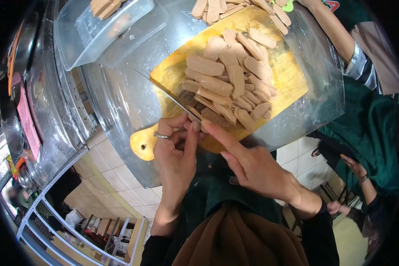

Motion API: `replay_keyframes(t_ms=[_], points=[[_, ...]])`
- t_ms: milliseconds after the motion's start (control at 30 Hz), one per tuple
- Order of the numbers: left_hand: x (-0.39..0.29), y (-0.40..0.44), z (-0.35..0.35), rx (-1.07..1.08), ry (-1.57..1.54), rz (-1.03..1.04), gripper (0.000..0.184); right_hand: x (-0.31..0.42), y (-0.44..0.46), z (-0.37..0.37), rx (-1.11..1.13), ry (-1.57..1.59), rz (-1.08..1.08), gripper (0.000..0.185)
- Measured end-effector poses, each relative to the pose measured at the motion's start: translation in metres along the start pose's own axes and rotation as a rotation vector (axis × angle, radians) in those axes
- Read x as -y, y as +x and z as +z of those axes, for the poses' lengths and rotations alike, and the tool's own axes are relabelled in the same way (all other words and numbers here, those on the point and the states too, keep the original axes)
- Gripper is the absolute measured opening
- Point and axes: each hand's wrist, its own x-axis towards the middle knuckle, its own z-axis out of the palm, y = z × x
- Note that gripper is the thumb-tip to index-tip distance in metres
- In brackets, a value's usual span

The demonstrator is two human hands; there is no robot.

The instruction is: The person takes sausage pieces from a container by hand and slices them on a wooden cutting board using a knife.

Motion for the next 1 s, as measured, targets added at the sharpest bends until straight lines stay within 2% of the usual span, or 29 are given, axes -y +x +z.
replay_keyframes(t_ms=[233,500,600,767,867,1000], points=[[0.005,0.001,0.000,-0.002,0.002,0.044,0.022,-0.006,-0.032,0.007,-0.048,0.120,0.017,0.063],[0.007,0.001,0.000,0.007,0.011,0.083,0.018,-0.002,-0.009,-0.005,0.023,0.093,0.064,0.064],[0.006,0.002,-0.001,0.002,0.064,0.122,0.016,-0.019,-0.027,0.008,-0.131,0.077,-0.099,0.063],[0.008,0.003,-0.001,-0.016,0.143,0.079,0.020,-0.019,-0.025,-0.004,-0.112,0.016,-0.086,0.062],[0.008,0.003,0.000,-0.037,0.111,0.103,0.022,-0.016,-0.022,-0.005,-0.147,-0.134,-0.109,0.061],[0.014,0.007,0.000,-0.013,0.118,0.201,0.020,-0.038,-0.016,0.005,-0.321,-0.039,-0.358,0.059]])
